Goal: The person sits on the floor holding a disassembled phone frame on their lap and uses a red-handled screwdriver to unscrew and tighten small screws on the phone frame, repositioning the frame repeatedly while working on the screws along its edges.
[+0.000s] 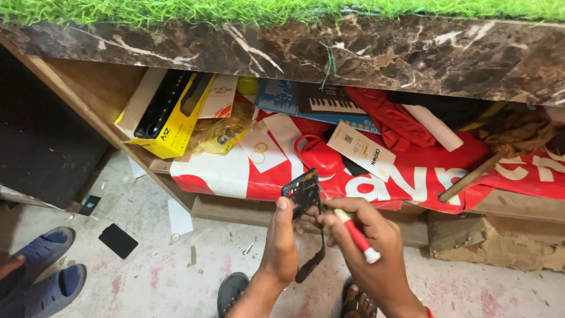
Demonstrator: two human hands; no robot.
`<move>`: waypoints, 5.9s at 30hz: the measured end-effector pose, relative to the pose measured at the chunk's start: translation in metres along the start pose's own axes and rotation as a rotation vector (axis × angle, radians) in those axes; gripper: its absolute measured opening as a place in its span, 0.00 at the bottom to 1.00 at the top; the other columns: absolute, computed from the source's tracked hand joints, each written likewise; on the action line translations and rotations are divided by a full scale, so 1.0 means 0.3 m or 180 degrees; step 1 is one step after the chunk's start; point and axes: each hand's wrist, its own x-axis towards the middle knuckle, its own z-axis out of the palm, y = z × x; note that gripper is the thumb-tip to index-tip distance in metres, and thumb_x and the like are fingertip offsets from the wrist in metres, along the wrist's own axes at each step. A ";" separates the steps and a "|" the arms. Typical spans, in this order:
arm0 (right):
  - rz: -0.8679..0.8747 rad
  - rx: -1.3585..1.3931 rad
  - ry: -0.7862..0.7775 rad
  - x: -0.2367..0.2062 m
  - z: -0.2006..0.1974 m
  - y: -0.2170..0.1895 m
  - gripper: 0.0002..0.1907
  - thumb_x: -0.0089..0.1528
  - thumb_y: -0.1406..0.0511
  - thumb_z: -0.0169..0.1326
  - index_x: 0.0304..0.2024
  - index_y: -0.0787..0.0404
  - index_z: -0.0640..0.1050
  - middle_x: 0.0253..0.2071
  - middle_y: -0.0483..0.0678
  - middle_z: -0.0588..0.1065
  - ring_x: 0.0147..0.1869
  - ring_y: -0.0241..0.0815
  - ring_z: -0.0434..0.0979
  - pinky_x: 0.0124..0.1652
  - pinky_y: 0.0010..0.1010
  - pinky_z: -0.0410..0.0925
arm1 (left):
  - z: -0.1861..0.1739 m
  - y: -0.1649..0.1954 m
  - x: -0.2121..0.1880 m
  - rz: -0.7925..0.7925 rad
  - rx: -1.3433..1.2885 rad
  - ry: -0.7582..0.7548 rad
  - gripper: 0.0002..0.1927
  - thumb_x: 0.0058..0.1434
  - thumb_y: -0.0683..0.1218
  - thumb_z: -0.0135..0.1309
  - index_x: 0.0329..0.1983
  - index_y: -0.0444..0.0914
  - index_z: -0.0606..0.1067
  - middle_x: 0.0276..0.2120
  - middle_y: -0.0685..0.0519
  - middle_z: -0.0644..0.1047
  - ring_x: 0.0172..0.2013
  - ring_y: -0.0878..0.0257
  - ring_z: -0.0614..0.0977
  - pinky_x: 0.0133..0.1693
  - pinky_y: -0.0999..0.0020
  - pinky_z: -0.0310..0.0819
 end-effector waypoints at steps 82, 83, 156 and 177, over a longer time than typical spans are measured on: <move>0.0609 0.1035 0.0844 0.039 -0.023 0.037 0.07 0.61 0.73 0.59 0.41 0.70 0.77 0.34 0.52 0.80 0.36 0.35 0.79 0.38 0.23 0.72 | -0.007 0.074 0.000 -0.0340 -0.1702 -0.0936 0.54 0.65 0.78 0.14 0.54 0.31 0.74 0.39 0.43 0.81 0.41 0.58 0.79 0.43 0.65 0.66; 0.0550 0.1059 0.0838 0.039 -0.034 0.038 0.06 0.63 0.71 0.58 0.41 0.69 0.77 0.33 0.52 0.80 0.36 0.35 0.79 0.38 0.23 0.73 | -0.008 0.076 0.000 -0.0306 -0.1705 -0.0963 0.54 0.66 0.79 0.14 0.54 0.30 0.74 0.40 0.43 0.81 0.41 0.57 0.79 0.44 0.64 0.66; -0.0056 0.2385 0.1007 -0.006 -0.064 0.048 0.19 0.76 0.62 0.42 0.52 0.76 0.72 0.32 0.53 0.71 0.39 0.44 0.71 0.47 0.43 0.71 | -0.017 0.076 -0.017 -0.1129 -0.2231 -0.1754 0.57 0.60 0.83 0.21 0.53 0.29 0.75 0.38 0.41 0.78 0.43 0.49 0.79 0.53 0.52 0.70; -0.0082 0.2181 0.0394 -0.024 -0.046 0.035 0.04 0.66 0.76 0.50 0.42 0.69 0.68 0.46 0.69 0.80 0.41 0.47 0.81 0.29 0.36 0.75 | 0.005 0.115 -0.021 -0.0855 -0.2371 -0.1623 0.55 0.63 0.82 0.23 0.64 0.32 0.71 0.46 0.44 0.78 0.43 0.52 0.79 0.49 0.51 0.73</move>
